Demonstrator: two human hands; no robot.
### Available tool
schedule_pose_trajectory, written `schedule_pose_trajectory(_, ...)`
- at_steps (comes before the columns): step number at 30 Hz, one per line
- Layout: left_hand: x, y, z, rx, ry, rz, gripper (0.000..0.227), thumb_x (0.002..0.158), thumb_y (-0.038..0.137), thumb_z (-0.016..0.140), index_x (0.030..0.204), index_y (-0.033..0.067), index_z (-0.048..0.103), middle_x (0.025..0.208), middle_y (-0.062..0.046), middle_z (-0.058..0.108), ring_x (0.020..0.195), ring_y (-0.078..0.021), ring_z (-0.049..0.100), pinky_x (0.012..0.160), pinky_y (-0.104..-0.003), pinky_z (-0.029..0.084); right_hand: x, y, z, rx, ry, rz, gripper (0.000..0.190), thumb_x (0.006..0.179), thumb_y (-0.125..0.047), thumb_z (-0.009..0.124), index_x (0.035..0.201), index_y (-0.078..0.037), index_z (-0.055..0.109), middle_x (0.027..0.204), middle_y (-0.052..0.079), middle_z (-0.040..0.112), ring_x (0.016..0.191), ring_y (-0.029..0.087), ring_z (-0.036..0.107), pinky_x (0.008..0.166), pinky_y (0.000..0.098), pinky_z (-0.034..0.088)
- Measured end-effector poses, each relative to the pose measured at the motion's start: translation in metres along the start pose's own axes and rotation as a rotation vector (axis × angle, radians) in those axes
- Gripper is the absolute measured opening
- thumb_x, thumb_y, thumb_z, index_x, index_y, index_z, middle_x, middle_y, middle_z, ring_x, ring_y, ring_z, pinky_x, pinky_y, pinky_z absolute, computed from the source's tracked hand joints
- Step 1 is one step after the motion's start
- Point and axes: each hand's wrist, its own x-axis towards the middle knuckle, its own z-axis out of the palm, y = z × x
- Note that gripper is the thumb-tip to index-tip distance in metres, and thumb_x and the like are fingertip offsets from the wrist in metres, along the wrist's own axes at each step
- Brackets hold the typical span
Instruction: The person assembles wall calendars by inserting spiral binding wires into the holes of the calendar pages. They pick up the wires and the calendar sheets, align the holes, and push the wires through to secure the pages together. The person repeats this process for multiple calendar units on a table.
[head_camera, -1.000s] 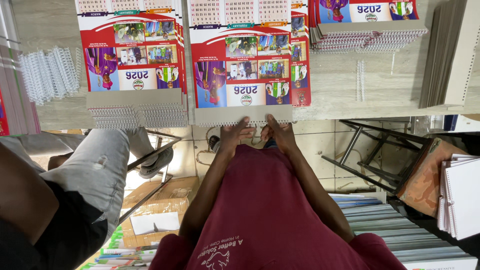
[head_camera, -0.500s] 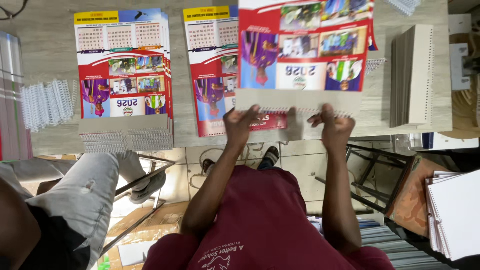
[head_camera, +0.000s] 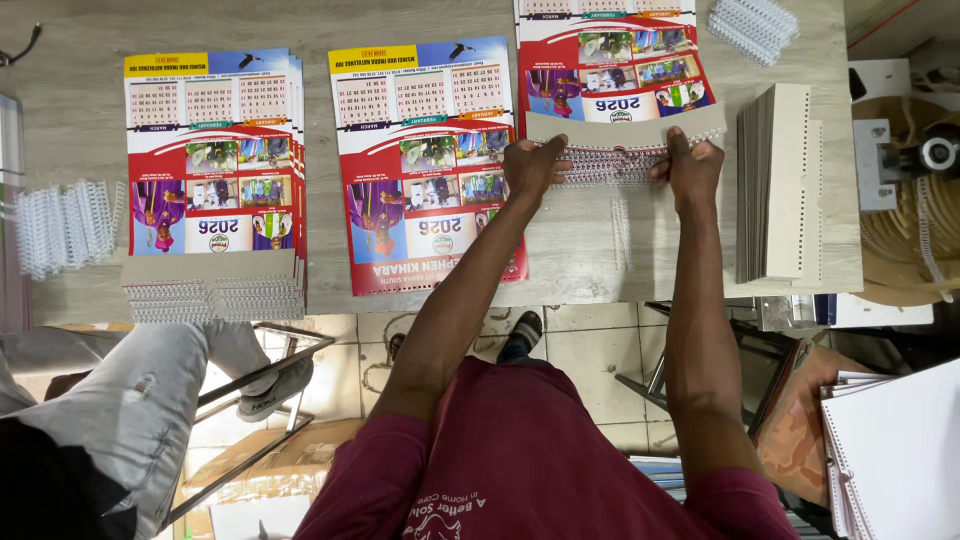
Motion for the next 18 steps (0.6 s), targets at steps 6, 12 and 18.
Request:
schedule_pose_trajectory(6,-0.007,0.010,-0.003,0.096,-0.041,-0.048,0.035,0.081,0.020,0.078,0.088,-0.0111,0.063,0.083,-0.028,0.074,0.059,-0.0299,0.075,0.041,-0.033,0.062,-0.009,-0.016,-0.002,-0.097,0.020,-0.044,0.037,0.111,-0.026,0.065,0.084,-0.005,0.051,0.065,0.015,0.068,0.039,0.015,0.060,0.032,0.0269,0.042)
schedule_pose_trajectory(12,-0.003,0.003,-0.001,0.166,-0.092,-0.122,0.040,0.081,0.024,0.076,0.093,-0.0126,0.064,0.085,-0.024,0.076,0.060,-0.0263,0.076,0.042,-0.029,0.060,-0.012,-0.032,-0.004,-0.130,0.003,0.029,0.032,0.111,-0.025,0.059,0.085,-0.008,0.052,0.066,0.010,0.069,0.041,0.013,0.060,0.034,0.0242,0.040)
schedule_pose_trajectory(18,0.001,0.005,0.004,0.218,-0.141,-0.129,0.042,0.084,0.028,0.074,0.097,-0.0103,0.063,0.082,-0.022,0.076,0.056,-0.0228,0.074,0.040,-0.027,0.059,0.003,-0.035,-0.011,-0.249,-0.021,0.046,0.032,0.111,-0.026,0.057,0.084,-0.010,0.057,0.068,0.009,0.070,0.041,0.012,0.060,0.033,0.0234,0.041)
